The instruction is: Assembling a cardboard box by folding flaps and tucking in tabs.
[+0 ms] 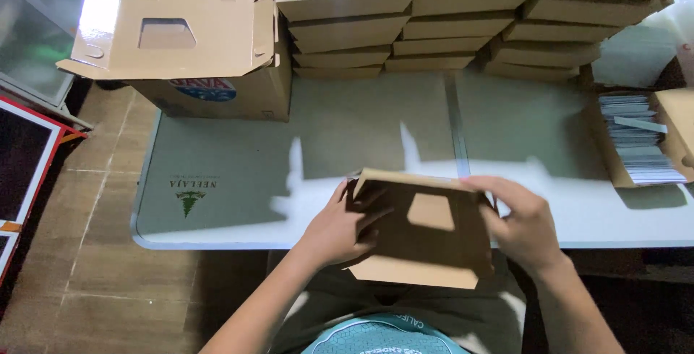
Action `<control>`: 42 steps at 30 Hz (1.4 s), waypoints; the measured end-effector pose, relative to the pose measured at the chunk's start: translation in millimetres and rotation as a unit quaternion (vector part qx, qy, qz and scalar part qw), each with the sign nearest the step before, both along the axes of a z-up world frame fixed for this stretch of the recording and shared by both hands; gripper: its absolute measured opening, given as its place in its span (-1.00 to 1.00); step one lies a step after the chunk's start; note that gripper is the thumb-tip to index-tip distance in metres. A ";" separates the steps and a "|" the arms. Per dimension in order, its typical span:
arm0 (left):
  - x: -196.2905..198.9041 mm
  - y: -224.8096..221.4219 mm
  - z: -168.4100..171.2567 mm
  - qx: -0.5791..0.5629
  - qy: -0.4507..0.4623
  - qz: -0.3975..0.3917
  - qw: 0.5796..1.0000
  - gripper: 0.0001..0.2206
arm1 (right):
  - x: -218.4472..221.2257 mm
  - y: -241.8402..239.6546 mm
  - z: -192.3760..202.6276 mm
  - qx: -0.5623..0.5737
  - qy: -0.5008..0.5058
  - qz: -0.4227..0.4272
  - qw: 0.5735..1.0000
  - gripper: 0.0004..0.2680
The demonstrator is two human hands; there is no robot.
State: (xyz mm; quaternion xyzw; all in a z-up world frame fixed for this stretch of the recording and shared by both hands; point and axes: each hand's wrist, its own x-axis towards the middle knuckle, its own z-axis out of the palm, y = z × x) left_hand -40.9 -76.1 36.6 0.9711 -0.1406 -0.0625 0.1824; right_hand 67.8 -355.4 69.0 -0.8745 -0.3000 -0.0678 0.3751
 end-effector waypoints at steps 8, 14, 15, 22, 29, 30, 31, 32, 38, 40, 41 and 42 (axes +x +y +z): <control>8.3 -9.1 -25.8 -0.009 -0.016 -0.024 1.000 -0.55 | 95.8 18.4 -12.3 -0.092 -0.083 0.003 0.992 -0.74; 28.8 -7.0 -6.6 0.043 0.009 -0.027 0.999 -0.40 | 147.8 28.3 -75.3 -0.217 -0.263 0.046 0.939 -0.78; 31.4 -6.2 -1.0 0.054 0.037 -0.028 0.997 -0.34 | 156.7 26.0 -93.2 -0.225 -0.284 0.054 0.931 -0.78; 26.7 -5.6 0.7 0.052 0.064 -0.023 0.996 -0.35 | 132.9 29.9 -71.7 -0.204 -0.150 0.068 0.965 -0.79; 33.0 -7.1 -6.9 0.033 0.047 -0.015 0.998 -0.43 | 116.1 57.7 -38.9 -0.387 -0.030 0.033 0.921 -0.64; 36.5 -8.4 -8.0 0.029 0.034 -0.002 0.999 -0.47 | 117.0 62.4 -37.1 -0.405 -0.019 0.036 0.913 -0.64; 46.4 -7.0 -13.5 0.029 0.033 -0.002 0.999 -0.47 | 124.0 58.1 -53.0 -0.405 -0.019 0.036 0.914 -0.64; 56.1 -5.3 -18.7 -0.008 0.016 0.053 0.998 -0.47 | 130.8 54.3 -68.6 -0.401 -0.032 0.033 0.915 -0.64; 108.8 15.6 -13.1 0.006 -0.026 0.232 0.972 -0.45 | 146.3 37.7 -102.3 -0.213 -0.149 0.068 0.963 -0.55; 119.0 22.1 -25.3 0.066 -0.034 0.228 0.971 -0.58 | 148.9 29.0 -114.2 -0.166 -0.198 0.054 0.965 -0.61; 127.3 26.5 -46.8 0.137 -0.174 0.213 0.952 -0.70 | 149.1 25.2 -112.5 -0.148 -0.162 0.055 0.974 -0.69; 135.9 31.0 -68.2 0.203 -0.310 0.193 0.908 -0.78 | 149.3 21.4 -110.8 -0.129 -0.127 0.055 0.982 -0.76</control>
